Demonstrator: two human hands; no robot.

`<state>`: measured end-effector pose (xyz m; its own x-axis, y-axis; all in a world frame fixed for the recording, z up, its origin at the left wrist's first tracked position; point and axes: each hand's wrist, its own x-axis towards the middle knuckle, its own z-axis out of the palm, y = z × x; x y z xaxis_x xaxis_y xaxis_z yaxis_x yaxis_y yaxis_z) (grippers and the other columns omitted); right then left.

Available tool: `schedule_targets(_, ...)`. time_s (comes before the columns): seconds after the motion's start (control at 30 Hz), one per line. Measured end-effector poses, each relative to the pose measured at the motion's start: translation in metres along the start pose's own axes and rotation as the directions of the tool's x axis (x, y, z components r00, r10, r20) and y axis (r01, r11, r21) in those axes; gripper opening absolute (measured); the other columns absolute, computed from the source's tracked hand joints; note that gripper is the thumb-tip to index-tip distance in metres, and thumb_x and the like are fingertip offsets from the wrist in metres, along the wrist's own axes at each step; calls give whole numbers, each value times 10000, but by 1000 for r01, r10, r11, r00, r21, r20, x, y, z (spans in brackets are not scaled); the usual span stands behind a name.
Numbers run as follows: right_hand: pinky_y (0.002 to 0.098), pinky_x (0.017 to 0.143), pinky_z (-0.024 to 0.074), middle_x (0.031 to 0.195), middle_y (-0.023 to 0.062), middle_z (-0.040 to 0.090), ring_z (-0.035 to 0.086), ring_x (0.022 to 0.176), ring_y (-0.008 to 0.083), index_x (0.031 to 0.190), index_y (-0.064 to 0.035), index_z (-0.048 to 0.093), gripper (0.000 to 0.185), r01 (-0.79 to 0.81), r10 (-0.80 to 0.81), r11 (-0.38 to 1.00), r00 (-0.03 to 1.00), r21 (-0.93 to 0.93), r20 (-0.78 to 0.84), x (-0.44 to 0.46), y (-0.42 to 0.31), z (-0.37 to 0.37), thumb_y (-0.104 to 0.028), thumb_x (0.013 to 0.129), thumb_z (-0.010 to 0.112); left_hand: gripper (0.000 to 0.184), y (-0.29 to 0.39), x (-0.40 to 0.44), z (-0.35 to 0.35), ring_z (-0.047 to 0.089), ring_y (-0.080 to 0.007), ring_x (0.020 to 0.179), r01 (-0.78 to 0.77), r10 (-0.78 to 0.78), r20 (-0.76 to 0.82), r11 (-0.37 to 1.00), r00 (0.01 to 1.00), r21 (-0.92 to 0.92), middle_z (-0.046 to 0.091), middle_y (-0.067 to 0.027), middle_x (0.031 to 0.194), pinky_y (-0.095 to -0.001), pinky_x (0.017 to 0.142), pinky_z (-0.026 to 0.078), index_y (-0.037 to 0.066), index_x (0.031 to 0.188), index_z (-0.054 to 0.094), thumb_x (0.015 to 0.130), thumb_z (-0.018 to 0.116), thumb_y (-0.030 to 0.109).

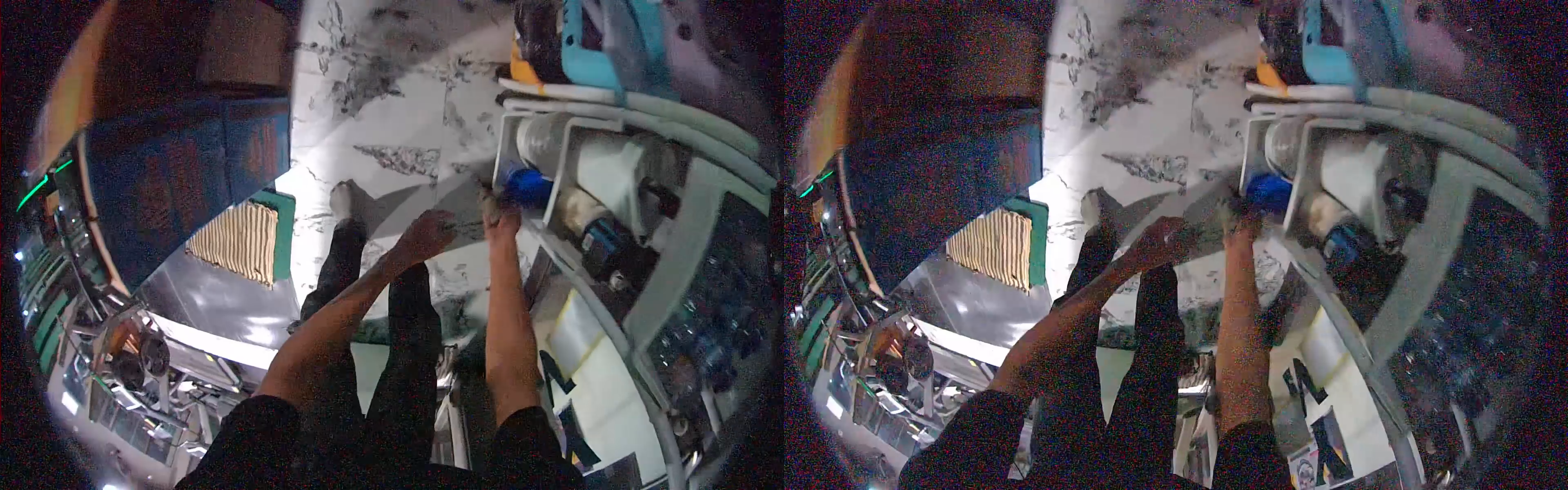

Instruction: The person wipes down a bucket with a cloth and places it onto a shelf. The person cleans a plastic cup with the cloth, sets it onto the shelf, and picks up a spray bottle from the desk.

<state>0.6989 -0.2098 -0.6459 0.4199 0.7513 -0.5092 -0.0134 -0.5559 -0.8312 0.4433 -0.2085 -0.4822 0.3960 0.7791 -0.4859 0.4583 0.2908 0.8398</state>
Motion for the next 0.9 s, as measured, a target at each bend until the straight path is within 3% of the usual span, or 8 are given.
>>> schedule_targets(0.03, 427, 813, 524, 1043, 129, 642, 627, 925, 295, 1087, -64, 600, 287, 30, -33, 999, 997, 35, 74, 17, 23, 0, -288, 932, 508, 487, -22, 2, 10, 616, -329, 1039, -18, 18, -39, 1000, 999, 11, 599, -206, 1149, -424, 881, 501, 12, 1185, 565, 856, 676, 353)
schedule_targets(0.07, 447, 835, 516, 1084, 146, 640, 624, 956, 313, 1105, -64, 600, 317, -327, 339, 572, 929, 752, 146, 21, 6, 8, -306, 923, 507, 472, -44, 5, 20, 615, -323, 1042, -34, 36, -78, 999, 996, 23, 595, -201, 1160, -419, 880, 502, 16, 1186, 566, 855, 682, 331)
schedule_targets(0.13, 448, 847, 512, 1090, 144, 640, 624, 968, 309, 1118, -68, 598, 328, -363, 510, 545, 859, 756, 46, 47, 39, 6, -309, 905, 537, 449, -85, 1, 28, 614, -316, 1047, 74, -118, -196, 973, 973, -217, 588, -191, 1174, -412, 883, 504, 30, 1198, 568, 855, 691, 292)
schedule_targets(0.17, 443, 846, 514, 1089, 138, 642, 625, 969, 305, 1118, -71, 601, 326, -385, 558, 529, 829, 756, 32, 52, 41, 5, -311, 906, 537, 435, -96, 4, 25, 615, -311, 1042, 215, -228, -137, 971, 964, -103, 592, -188, 1155, -417, 894, 501, 62, 1206, 576, 862, 695, 299)
schedule_targets(0.3, 425, 843, 523, 1083, 115, 649, 630, 971, 290, 1115, -82, 613, 321, -468, 653, 492, 756, 734, 43, 69, 50, 2, -319, 911, 539, 479, -125, -2, 12, 611, -300, 1068, 175, -157, -201, 982, 967, 74, 592, -178, 1139, -442, 894, 503, 79, 1220, 568, 857, 713, 356)
schedule_targets(0.4, 412, 840, 531, 1078, 98, 655, 633, 973, 278, 1114, -91, 622, 318, -512, 704, 467, 708, 721, 47, 76, 55, -2, -325, 915, 540, 492, -135, -1, 8, 608, -301, 1076, 49, -39, -247, 998, 968, 35, 592, -176, 1129, -444, 899, 502, 75, 1222, 563, 851, 721, 357)
schedule_targets(0.77, 366, 815, 559, 1074, 51, 668, 642, 980, 234, 1099, -112, 645, 314, -671, 862, 397, 507, 626, -2, 87, 22, -1, -356, 934, 534, 462, -120, 10, 13, 594, -326, 1114, 240, -259, -102, 956, 961, -167, 581, -192, 1177, -445, 914, 499, 70, 1242, 546, 883, 679, 328)
schedule_targets(0.9, 402, 804, 561, 1066, 53, 673, 646, 972, 235, 1102, -114, 648, 333, -668, 834, 353, 542, 655, 102, 91, 45, -21, -379, 922, 552, 469, -119, 6, 10, 594, -329, 1106, 256, -277, -99, 948, 956, -187, 579, -189, 1180, -444, 905, 500, 78, 1245, 545, 886, 674, 351)
